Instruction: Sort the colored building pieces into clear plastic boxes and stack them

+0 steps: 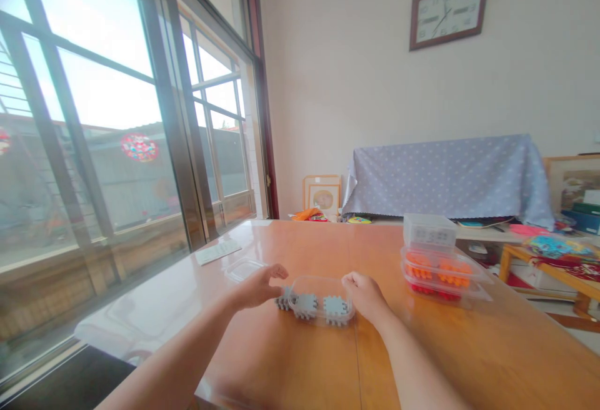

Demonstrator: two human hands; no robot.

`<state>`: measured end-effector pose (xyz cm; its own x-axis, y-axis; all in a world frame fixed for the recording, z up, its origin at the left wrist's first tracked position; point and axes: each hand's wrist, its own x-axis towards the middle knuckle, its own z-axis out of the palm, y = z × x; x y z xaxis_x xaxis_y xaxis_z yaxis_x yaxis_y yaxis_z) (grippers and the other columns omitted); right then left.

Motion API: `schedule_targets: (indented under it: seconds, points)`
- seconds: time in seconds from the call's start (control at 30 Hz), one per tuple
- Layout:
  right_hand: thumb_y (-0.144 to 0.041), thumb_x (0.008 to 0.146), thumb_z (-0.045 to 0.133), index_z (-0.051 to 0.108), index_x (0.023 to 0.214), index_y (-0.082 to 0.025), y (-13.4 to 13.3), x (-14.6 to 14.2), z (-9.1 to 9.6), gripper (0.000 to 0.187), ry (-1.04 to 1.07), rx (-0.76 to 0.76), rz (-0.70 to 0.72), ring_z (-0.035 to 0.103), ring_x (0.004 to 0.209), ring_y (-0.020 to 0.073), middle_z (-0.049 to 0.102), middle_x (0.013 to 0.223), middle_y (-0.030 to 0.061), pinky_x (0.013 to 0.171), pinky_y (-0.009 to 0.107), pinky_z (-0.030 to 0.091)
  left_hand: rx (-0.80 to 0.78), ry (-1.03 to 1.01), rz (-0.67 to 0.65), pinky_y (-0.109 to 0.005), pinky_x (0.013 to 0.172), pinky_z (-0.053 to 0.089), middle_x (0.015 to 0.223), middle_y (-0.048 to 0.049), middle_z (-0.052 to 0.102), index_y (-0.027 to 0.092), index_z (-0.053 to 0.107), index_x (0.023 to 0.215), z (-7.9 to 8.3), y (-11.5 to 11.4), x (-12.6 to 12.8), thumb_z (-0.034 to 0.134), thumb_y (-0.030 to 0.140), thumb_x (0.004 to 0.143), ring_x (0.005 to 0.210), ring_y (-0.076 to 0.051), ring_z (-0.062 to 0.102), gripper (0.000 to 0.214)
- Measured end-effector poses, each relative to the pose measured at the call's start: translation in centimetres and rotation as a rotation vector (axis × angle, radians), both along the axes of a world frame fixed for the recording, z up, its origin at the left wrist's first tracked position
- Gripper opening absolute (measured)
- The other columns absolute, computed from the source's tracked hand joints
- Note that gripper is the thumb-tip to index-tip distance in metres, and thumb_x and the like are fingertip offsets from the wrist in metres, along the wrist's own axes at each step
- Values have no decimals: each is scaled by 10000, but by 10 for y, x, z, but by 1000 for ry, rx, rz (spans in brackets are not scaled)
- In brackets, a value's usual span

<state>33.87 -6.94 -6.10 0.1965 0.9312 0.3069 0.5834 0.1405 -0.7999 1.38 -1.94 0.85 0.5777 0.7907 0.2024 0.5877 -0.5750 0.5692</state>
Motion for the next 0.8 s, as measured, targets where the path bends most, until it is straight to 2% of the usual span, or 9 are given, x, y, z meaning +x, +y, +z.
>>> schedule_targets:
  seconds: [0.13,0.23,0.3,0.4,0.57,0.7,0.8]
  points:
    - [-466,814,505,694,776,-202,3,0,-3,327,2,-34,-18,599,685,181,676,676,4,598,259,404,10,79,8,-333,945,486,1195,-59,667,216,631,1154,-19,6,-6,739,216,658,1091,-238,613,508]
    - [-459,799,516,688,758,-199,3,-1,-2,315,12,-31,-22,600,679,177,683,682,8,603,258,412,21,97,14,-328,915,489,1132,-42,679,215,639,1108,-28,8,-6,738,190,645,1034,-224,618,475]
    - [-462,807,510,681,737,-201,2,-1,-1,321,2,-20,-23,601,678,178,674,664,6,601,257,411,27,77,7,-326,916,482,1095,-29,684,213,644,1064,-29,9,-6,735,179,651,1014,-212,615,425]
    - [-465,827,497,679,730,-204,1,0,-1,332,-7,-1,-11,608,682,179,668,655,3,602,256,414,28,24,20,-326,927,471,1073,-27,686,202,638,1037,-21,10,-7,726,163,666,1007,-204,612,383]
    - [-427,830,500,698,792,-204,-1,0,0,301,26,15,-1,622,705,181,693,716,7,618,257,428,119,-78,69,-314,921,470,1066,-40,689,196,630,1032,4,7,5,682,174,725,1003,-196,610,313]
    - [-412,829,505,689,766,-201,-2,-2,1,286,21,29,-6,622,725,178,702,729,8,634,248,430,141,-71,-6,-304,888,481,1076,-45,698,212,642,1057,19,-8,39,713,255,738,996,-203,613,329]
    - [-411,828,496,688,758,-200,-1,-2,3,293,6,17,-17,619,711,175,698,709,8,635,250,427,124,-26,-74,-303,851,486,1045,-51,711,201,663,1011,18,-20,71,746,279,707,967,-211,621,325]
